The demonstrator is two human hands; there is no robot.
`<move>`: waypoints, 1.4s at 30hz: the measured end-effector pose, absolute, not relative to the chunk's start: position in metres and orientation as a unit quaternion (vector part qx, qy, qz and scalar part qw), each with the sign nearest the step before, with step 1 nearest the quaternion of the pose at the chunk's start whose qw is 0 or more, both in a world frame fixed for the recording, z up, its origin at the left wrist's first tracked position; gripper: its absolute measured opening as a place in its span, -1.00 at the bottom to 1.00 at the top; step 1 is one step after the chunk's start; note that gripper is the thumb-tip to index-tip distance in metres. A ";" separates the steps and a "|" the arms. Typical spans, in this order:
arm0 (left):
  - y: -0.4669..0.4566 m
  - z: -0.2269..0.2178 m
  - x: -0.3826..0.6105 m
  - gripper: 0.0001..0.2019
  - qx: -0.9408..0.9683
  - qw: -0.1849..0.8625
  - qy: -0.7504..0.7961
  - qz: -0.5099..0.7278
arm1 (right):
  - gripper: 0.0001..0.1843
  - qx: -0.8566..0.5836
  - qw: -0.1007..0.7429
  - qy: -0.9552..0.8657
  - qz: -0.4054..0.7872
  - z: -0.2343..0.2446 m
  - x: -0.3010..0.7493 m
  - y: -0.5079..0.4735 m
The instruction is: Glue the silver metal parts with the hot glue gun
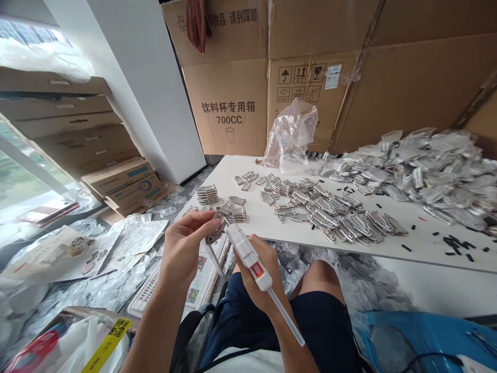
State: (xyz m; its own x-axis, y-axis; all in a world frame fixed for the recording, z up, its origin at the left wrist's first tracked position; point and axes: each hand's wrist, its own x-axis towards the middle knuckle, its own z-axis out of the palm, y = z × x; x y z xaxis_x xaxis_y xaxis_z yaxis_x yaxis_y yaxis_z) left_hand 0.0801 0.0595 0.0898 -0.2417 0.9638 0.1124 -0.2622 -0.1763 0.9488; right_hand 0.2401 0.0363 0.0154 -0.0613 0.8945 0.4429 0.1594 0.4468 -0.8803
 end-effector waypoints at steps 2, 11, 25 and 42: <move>0.059 0.089 0.080 -0.77 0.401 0.468 0.441 0.652 | -0.61 -0.418 0.544 -0.647 0.334 0.015 0.240 0.036; 0.059 0.088 0.079 -0.76 0.397 0.469 0.441 0.654 | -0.53 -0.424 0.548 -0.640 0.332 0.014 0.240 0.034; 0.057 0.088 0.077 -0.75 0.420 0.441 0.462 0.645 | -0.50 -0.435 0.546 -0.650 0.301 0.008 0.238 0.034; 0.055 0.084 0.077 -0.78 0.454 0.385 0.476 0.647 | -0.54 -0.446 0.546 -0.665 0.247 0.003 0.242 0.038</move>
State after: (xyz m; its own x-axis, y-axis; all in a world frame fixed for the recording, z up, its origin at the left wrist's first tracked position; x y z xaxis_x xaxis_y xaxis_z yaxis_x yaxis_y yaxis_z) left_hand 0.0774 0.0553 0.0840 -0.2915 0.9310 0.2198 -0.0670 -0.2491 0.9662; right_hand 0.2417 0.0378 0.0035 -0.0061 0.8633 0.5047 0.3238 0.4792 -0.8158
